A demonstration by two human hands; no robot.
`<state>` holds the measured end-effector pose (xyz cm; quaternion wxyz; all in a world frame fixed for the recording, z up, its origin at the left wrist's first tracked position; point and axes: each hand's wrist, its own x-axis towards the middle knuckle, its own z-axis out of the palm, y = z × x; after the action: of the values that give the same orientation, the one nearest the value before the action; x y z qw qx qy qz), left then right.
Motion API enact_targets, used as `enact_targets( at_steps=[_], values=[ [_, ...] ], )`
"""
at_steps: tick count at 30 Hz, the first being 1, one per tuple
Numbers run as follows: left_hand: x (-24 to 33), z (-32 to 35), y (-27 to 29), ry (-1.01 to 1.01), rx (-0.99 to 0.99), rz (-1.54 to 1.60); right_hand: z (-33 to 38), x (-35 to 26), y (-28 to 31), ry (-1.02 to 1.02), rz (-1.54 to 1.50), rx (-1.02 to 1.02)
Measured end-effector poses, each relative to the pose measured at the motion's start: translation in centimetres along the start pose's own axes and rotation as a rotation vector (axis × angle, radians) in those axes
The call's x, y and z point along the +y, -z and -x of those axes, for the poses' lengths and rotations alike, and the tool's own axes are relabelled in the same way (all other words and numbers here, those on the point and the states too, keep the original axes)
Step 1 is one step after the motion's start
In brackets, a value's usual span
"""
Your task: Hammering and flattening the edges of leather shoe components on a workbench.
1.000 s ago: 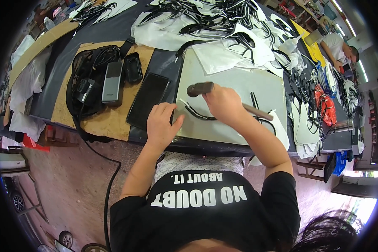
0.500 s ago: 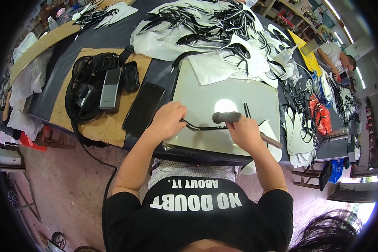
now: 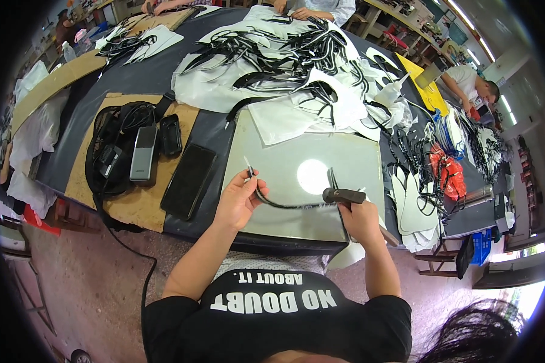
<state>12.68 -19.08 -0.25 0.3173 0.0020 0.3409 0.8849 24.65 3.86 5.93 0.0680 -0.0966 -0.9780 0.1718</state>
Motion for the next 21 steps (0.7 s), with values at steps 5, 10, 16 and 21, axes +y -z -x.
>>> enact_targets(
  at_steps=[5, 10, 16, 21],
  values=[
    [1.1, -2.5, 0.3, 0.097, -0.031, -0.3, -0.4, 0.0, 0.5, 0.04, -0.027, -0.019],
    [0.6, -3.4, -1.3, -0.59, -0.2, -1.786, -3.7, -2.2, -0.3, 0.086, -0.003, -0.175],
    [0.1, -3.2, -1.3, -0.508, 0.082, -1.667, -7.3, -3.7, -3.0, 0.257, 0.082, -0.167],
    [0.1, -3.2, -0.8, -0.652, -0.023, -1.716, -8.5, -4.4, -4.3, 0.286, 0.16, -0.23]
  ],
)
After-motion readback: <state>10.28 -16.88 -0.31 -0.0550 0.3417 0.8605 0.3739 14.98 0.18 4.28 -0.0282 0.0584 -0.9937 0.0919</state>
